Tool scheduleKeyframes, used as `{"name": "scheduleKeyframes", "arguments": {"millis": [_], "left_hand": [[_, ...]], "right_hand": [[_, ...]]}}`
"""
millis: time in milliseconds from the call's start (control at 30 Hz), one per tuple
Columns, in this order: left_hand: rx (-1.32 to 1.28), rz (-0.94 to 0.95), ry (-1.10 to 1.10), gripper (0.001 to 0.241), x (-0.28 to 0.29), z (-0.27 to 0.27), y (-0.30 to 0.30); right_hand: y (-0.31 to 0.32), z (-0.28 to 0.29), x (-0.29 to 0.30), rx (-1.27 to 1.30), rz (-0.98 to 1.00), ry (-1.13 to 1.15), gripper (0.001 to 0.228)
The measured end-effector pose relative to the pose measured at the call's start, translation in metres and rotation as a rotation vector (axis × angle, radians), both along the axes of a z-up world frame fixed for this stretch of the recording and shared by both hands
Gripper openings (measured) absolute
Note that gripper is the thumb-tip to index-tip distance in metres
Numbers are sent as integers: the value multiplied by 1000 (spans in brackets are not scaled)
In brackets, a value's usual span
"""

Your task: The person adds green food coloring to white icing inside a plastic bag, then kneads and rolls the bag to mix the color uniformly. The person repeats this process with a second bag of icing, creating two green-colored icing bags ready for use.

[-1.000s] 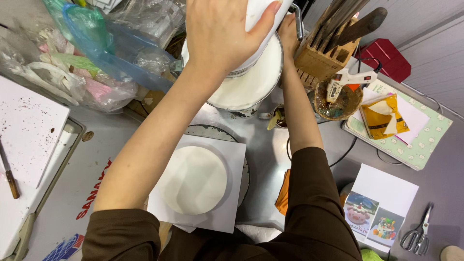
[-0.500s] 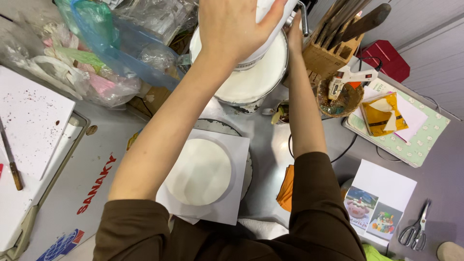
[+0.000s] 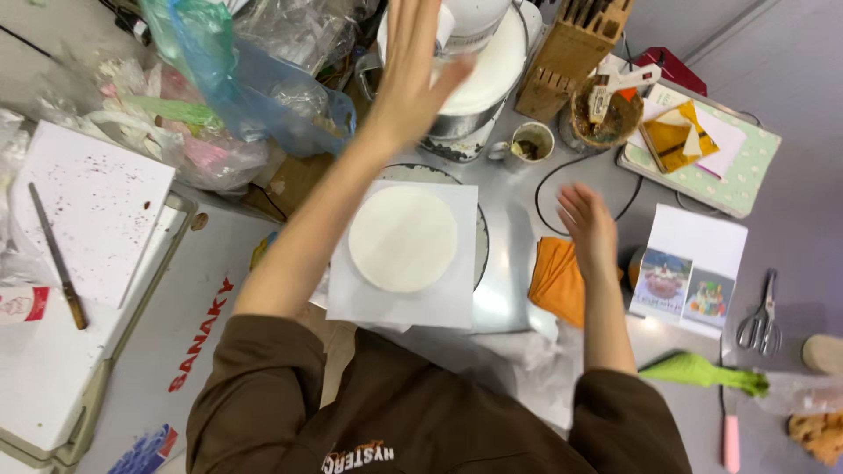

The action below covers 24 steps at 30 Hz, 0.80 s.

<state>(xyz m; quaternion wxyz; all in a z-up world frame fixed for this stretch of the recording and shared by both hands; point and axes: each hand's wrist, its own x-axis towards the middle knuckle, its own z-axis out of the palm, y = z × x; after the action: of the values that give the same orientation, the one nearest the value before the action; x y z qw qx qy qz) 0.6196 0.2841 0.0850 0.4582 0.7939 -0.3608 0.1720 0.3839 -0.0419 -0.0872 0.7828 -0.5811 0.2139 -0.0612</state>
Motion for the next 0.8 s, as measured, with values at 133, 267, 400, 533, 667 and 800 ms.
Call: {"name": "scheduleKeyframes", "arguments": {"millis": [133,267,400,533,667,800], "left_hand": [[-118,-164,76,82,-139,-21,60],[-66,-570,692,76,-273,-45,123],[323,-871,1005,65,-348,-93,135],[477,-1053,849,62,-386,-141,128],[661,-967,734,67,-401,-174,94],[697,-848,559,76,-409,-203,49]], "right_hand": [[6,9,-156,-71,-406,19,44],[38,-16,-273,-142,-793,4,30],[90,-36,-341,-138,-872,2,21],[150,-31,-382,-335,-820,87,16],[182,-14,-412,-482,-775,127,18],[185,-4,-436,-531,-798,114,17]]}}
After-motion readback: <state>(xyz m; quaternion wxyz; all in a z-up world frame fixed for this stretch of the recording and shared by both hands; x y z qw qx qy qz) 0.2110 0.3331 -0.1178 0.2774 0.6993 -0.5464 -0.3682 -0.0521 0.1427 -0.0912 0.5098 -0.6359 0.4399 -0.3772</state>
